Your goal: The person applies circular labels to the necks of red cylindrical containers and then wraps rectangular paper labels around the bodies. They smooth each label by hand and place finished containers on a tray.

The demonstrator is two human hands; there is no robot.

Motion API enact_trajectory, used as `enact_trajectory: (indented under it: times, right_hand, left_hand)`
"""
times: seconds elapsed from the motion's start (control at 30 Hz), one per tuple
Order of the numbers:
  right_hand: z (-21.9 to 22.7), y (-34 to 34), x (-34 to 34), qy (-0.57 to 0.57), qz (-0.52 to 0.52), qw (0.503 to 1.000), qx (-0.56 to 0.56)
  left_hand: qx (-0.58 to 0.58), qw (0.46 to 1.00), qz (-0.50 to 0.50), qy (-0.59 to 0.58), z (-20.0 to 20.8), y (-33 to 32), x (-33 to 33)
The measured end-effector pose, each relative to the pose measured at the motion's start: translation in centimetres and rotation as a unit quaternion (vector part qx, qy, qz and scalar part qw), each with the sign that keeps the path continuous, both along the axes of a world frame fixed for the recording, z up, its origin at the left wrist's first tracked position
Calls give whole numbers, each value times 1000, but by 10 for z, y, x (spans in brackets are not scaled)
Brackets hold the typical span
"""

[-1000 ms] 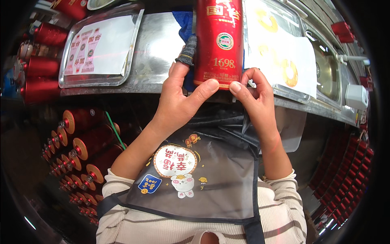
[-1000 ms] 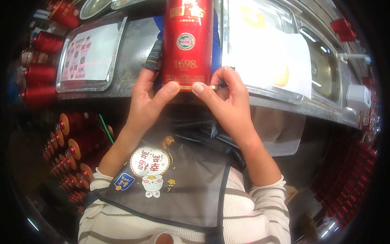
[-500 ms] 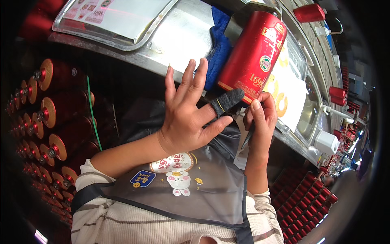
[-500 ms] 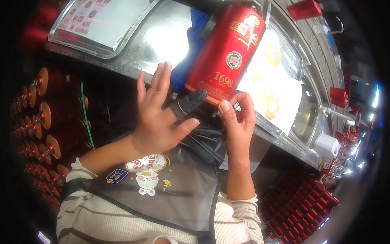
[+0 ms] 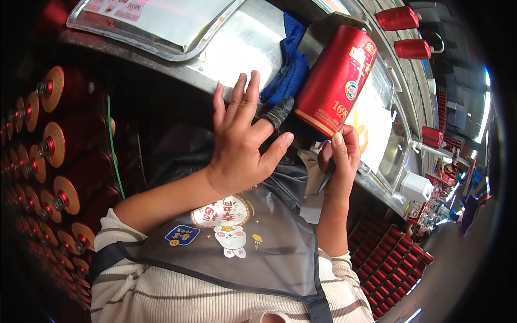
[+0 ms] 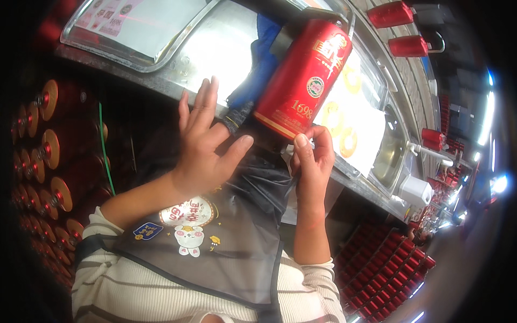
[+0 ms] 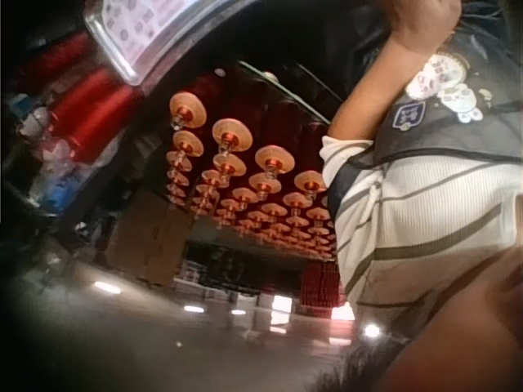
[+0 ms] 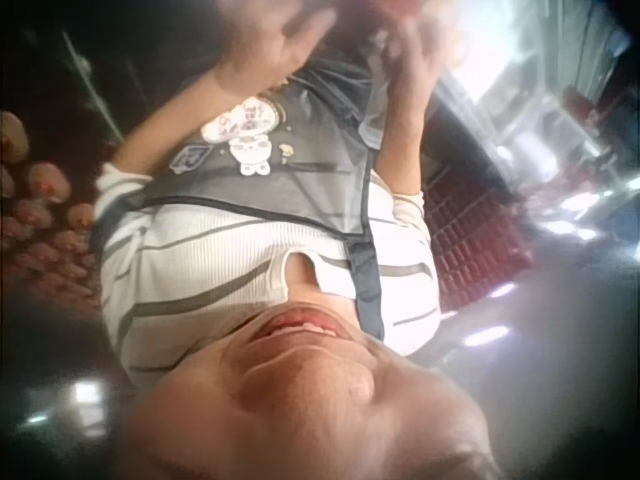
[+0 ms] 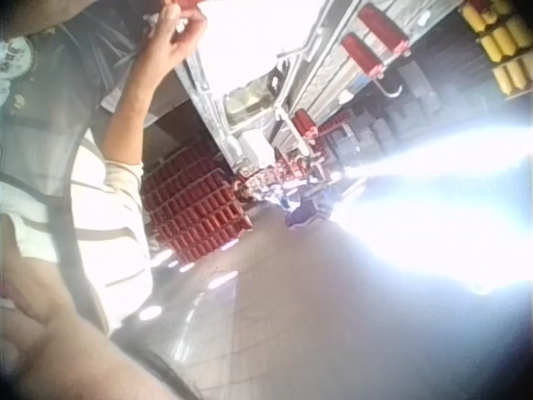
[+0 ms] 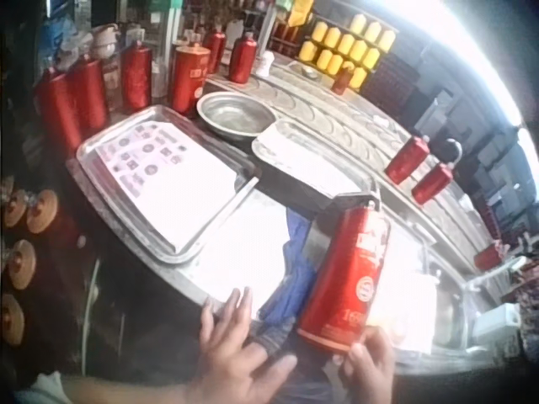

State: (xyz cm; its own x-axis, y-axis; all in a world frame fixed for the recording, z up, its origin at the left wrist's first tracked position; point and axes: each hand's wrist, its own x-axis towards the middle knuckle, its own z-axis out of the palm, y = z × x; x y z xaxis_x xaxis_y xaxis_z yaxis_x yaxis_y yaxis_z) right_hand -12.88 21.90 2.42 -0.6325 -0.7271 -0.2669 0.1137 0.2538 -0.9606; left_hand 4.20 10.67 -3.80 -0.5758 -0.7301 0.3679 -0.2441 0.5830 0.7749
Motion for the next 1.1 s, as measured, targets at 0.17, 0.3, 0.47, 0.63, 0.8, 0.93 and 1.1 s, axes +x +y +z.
enact_trajectory:
  times: [0.17,0.3,0.47,0.63,0.8,0.93,1.1]
  right_hand:
    - [0,-5,4,47,-9,999,7]
    - [-4,-3,0,25,-7,1000,-16]
    - [-9,-3,0,1,-9,999,-34]
    - [-14,8,-12,-33,15,998,-52]
    - [-6,13,-20,-23,60,998,-11]
    - [5,9,-25,-5,99,995,20]
    - [27,14,-32,20,122,992,38]
  left_hand:
    - [-55,998,-25,26,15,-1,-4]
    - [-109,994,-22,15,21,-1,-7]
    - [-180,981,-58,-35,41,-4,-12]
    - [-266,960,-69,-54,51,1,-34]
    - [-243,966,-74,-49,62,-16,-61]
    - [-52,989,-136,36,40,-40,-45]
    - [-88,989,-116,24,18,-28,-20]
